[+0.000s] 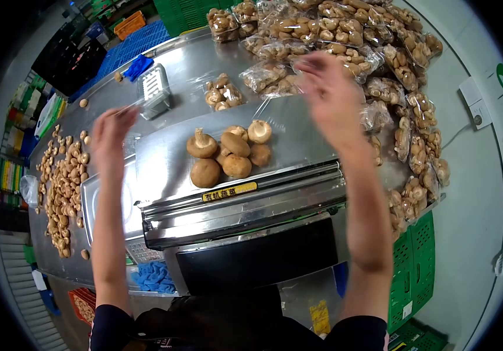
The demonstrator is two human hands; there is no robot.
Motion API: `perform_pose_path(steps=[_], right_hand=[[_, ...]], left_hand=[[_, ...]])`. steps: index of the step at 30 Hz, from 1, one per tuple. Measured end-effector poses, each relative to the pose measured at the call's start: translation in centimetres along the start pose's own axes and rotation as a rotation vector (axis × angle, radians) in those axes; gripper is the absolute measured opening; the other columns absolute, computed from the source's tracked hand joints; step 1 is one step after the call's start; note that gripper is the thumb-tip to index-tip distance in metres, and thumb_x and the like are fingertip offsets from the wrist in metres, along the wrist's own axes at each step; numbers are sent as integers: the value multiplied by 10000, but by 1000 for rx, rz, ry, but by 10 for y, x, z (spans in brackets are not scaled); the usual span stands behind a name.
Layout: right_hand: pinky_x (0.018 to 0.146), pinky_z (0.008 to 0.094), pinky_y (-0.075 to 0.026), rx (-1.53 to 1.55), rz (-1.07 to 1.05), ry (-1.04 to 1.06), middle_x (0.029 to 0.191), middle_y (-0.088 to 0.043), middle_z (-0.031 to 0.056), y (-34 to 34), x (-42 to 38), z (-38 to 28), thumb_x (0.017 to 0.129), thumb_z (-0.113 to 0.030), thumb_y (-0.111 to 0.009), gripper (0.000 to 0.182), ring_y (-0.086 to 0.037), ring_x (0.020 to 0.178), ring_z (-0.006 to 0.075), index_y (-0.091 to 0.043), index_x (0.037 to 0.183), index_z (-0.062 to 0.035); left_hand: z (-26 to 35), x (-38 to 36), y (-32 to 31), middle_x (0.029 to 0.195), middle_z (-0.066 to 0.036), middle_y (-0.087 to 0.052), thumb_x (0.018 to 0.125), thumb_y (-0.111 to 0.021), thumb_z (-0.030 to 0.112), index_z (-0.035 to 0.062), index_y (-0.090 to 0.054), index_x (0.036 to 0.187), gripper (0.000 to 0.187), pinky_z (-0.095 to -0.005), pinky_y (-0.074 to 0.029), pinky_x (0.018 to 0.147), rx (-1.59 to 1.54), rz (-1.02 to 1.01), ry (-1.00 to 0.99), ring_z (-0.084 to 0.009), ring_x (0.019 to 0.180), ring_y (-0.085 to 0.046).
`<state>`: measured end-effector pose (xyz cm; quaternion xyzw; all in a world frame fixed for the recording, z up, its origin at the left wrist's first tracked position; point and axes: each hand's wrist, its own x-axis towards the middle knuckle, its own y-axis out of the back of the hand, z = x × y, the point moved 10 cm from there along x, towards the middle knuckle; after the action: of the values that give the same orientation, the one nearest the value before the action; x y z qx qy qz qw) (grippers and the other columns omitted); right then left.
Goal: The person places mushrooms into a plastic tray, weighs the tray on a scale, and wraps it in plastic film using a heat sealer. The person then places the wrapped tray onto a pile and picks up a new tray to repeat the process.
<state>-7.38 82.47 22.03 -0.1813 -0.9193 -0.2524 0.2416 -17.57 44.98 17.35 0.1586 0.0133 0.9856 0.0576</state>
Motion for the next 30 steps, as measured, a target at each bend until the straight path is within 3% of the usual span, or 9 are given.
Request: perform_pose_path(steps=[3,7,9,11,15,21,23,24,30], right_hand=[[1076,440,-324,-380,-443,-42,1380,-382,254,-93,-17,89,894,-487,-538,630,-389,1297,339,-404,1331,-54],[876,414,-469,-402,-689,-62,1128,-542,216,-97,-54,76,861,-400,-629,484,-558,1063,313,-493,1056,21],[693,366,-519,-215,-754,-260,954,-591,172,-86,-60,58,848,-319,-660,400,-624,846,253,-487,953,25],[487,297,-515,98,-829,-668,780,-603,111,-78,-95,50,835,-228,-680,329,-628,601,170,-462,887,12],[398,236,-469,353,-669,-812,719,-602,91,-49,-131,-1,821,-123,-680,266,-578,487,118,-446,876,-8],[432,234,-484,366,-689,-1090,730,-598,82,-48,-251,-4,783,-126,-736,337,-587,568,107,-460,923,10],[500,245,-496,185,-559,-986,766,-609,80,-45,-272,17,764,-155,-760,364,-609,639,122,-472,921,5],[594,263,-501,-45,-405,-533,810,-616,77,-38,-274,27,753,-144,-768,369,-618,712,134,-490,946,2],[627,276,-491,-143,118,-405,935,-639,108,-20,-301,27,859,-19,-583,119,-598,677,168,-543,967,10]], left_hand=[[-79,-5,-61,1373,-194,-408,883,-579,414,-13,-484,1233,559,-390,-338,1054,209,-268,199,-288,1259,-433],[-80,-43,-89,1435,-253,-306,807,-659,471,-40,-420,1283,738,-403,-332,1060,664,-687,142,-333,1321,-355],[-59,-60,-93,1079,-162,-572,724,-763,445,-20,-503,938,574,-356,-459,919,454,-669,158,-252,1047,-570],[-42,-87,-98,806,-59,-547,700,-795,400,8,-463,910,555,-316,-495,814,495,-774,388,-154,878,-583],[11,-144,-99,718,-79,-573,882,-646,190,67,-370,823,309,-258,-521,496,-159,-678,793,-159,611,-628],[-15,-264,-78,643,-81,-561,961,-522,209,8,-455,947,213,-261,-484,506,-172,-706,1105,-142,553,-580],[-47,-284,-69,628,-64,-558,961,-519,207,2,-462,953,214,-250,-458,485,-23,-619,1002,-129,531,-567],[-60,-289,-62,614,-46,-528,955,-532,197,19,-448,937,197,-242,-421,429,95,-560,941,-121,488,-546],[-85,-293,-29,607,15,-480,960,-511,161,19,-492,878,164,-207,-311,410,452,-213,529,-41,458,-410]])
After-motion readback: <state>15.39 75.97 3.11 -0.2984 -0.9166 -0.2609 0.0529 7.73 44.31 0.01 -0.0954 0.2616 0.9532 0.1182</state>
